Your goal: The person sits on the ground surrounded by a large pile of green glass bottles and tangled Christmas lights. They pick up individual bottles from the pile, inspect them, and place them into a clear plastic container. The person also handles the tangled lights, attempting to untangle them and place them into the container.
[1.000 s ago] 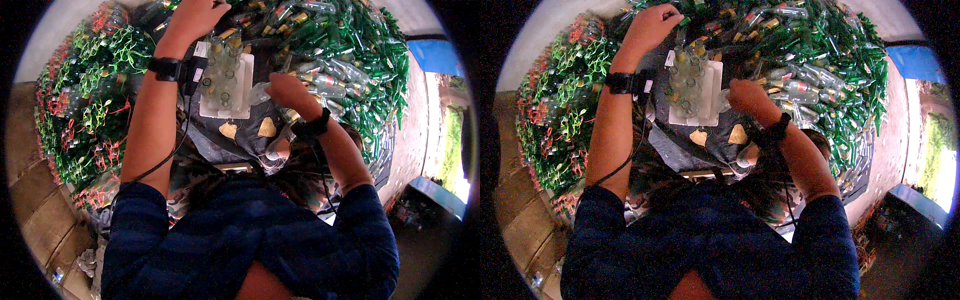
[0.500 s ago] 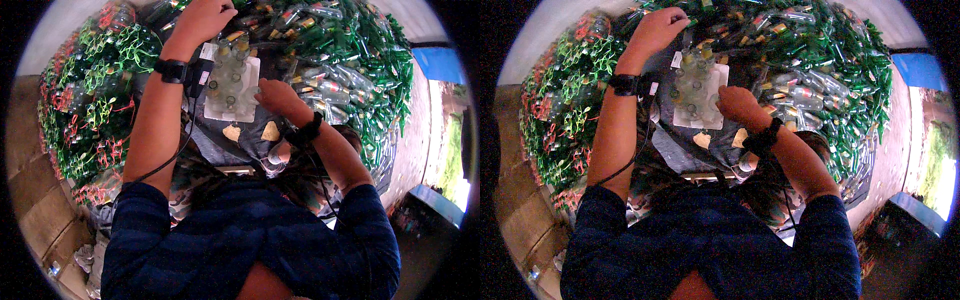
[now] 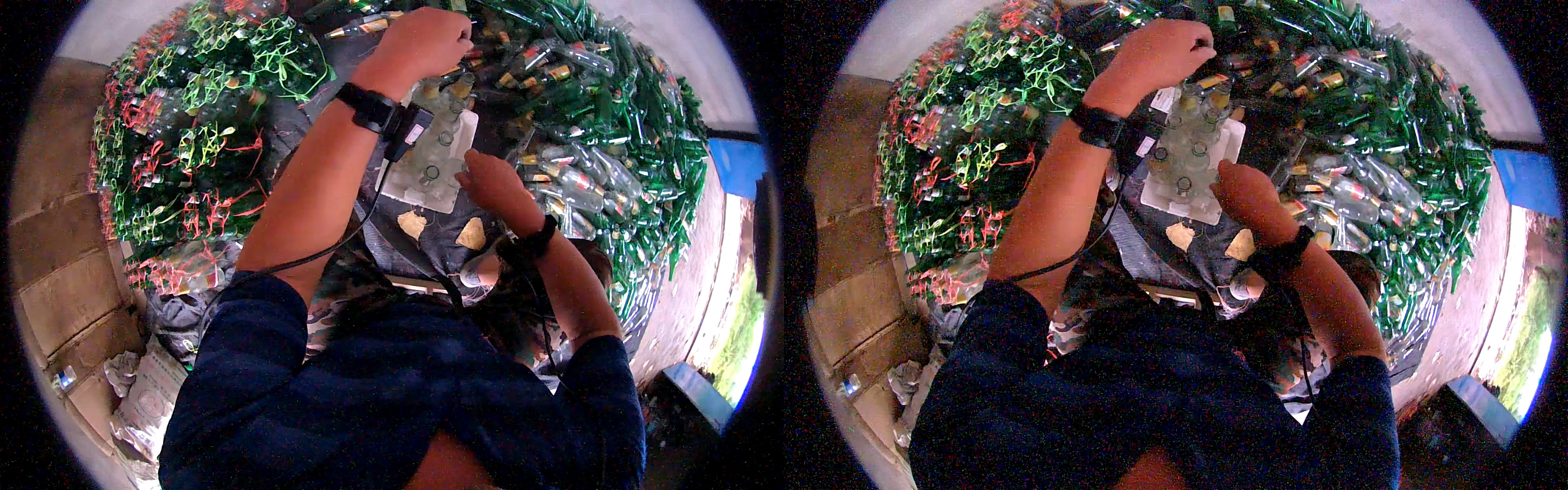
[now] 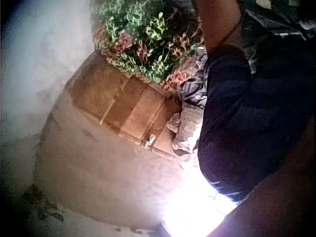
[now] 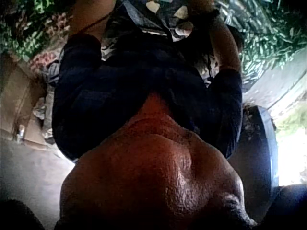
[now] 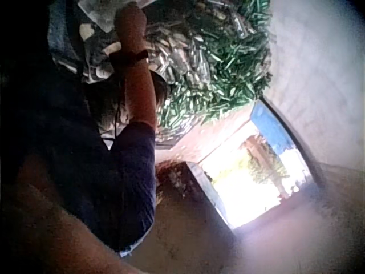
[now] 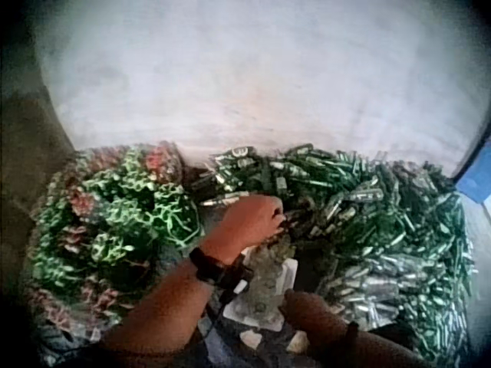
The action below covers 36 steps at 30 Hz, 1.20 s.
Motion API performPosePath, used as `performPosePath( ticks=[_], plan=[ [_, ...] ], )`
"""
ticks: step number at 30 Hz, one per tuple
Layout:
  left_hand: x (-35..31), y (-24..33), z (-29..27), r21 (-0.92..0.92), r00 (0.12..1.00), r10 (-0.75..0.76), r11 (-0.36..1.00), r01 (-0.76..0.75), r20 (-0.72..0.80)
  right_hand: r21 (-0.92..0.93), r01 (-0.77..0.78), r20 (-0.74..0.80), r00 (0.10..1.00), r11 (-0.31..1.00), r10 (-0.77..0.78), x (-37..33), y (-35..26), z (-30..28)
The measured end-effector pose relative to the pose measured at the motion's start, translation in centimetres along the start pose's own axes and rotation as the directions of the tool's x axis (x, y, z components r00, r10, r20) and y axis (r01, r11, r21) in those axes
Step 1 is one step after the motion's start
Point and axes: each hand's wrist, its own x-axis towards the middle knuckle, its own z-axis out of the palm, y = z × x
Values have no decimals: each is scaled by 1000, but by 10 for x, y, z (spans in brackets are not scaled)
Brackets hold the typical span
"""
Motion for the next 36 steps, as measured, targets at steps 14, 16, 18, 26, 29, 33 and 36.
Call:
performPosePath(
  ticks=[14,16,18,26,29,33,36],
  plan=[
    [1,-14,-4,-12,993,20,1000,-18,114,27,75,26,997,997,-76,-1,46,-5],
    [2,-17,0,-20,988,23,1000,-20,151,-11,82,50,995,997,-82,-5,45,-14],
    [3,-19,1,-20,975,21,1000,-17,220,-25,88,37,996,996,-87,-7,48,-7],
    [1,-12,8,-91,935,-36,993,72,353,40,59,77,995,997,-62,-11,92,-64],
    [2,-9,4,-104,920,-60,989,108,388,6,-21,-298,954,1000,22,-22,154,-91],
    [1,-18,7,-80,912,-62,991,103,406,291,-275,-211,916,916,342,-56,181,-129],
    [3,-15,6,-101,906,-59,989,111,420,336,-296,-105,931,894,348,-69,211,-123]
  ],
)
